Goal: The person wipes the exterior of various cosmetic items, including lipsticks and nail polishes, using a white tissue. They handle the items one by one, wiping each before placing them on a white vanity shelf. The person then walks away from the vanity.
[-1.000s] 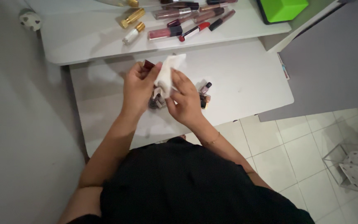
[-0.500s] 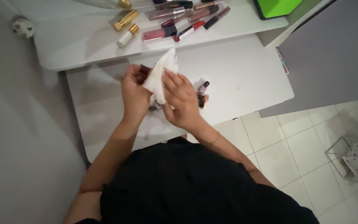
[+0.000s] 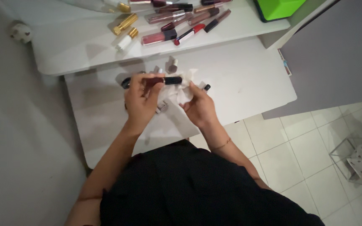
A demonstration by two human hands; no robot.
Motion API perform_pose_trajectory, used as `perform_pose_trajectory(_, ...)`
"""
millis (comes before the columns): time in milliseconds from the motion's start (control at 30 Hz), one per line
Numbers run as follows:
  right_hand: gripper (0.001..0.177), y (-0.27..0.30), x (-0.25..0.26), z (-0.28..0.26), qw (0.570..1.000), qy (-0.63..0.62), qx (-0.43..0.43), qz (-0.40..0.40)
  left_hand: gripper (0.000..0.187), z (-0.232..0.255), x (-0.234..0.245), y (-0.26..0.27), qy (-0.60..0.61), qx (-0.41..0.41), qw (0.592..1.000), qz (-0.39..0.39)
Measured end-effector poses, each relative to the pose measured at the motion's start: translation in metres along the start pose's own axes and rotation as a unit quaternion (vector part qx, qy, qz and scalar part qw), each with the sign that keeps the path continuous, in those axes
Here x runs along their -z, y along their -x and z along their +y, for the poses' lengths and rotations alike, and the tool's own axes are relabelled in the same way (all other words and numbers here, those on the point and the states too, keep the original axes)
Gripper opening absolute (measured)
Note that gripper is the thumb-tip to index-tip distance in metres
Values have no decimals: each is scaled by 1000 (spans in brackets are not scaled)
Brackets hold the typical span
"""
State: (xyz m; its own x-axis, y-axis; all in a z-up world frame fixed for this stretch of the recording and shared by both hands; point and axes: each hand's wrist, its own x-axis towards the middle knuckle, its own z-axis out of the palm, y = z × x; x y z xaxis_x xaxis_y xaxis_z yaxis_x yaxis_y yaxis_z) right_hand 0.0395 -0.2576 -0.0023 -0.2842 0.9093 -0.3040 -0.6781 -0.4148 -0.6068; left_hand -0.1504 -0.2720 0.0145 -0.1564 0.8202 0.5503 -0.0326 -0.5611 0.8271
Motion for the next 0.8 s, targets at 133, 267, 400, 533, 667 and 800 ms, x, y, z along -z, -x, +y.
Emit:
perform_pose_trajectory(133, 41, 0, -7, -7, 999, 28, -17, 20, 24, 0, 5, 1, -149, -18, 988, -24)
perform_pose_trajectory(267, 39, -13, -6, 2, 1000, 23, -5, 1, 23, 0, 4, -2, -62, -9, 997, 37)
perform_pose_trajectory(400, 35, -29, 1, -5, 1000, 1, 1, 29, 21, 4, 0, 6, 8, -7, 999, 47)
perform_pose_trajectory(533, 37, -19, 9, -9, 998, 62, -11, 18, 23, -7, -7, 1, -172, -41, 984, -5)
perform_pose_trajectory(667, 41, -4, 14, -42, 986, 148, 74, 7, 21, -27, -23, -1, -24, -6, 998, 60)
perform_pose_trajectory(800, 45, -13, 24, -76, 986, 131, 96, 36, 20, -36, -53, 2, 135, 72, 985, 75)
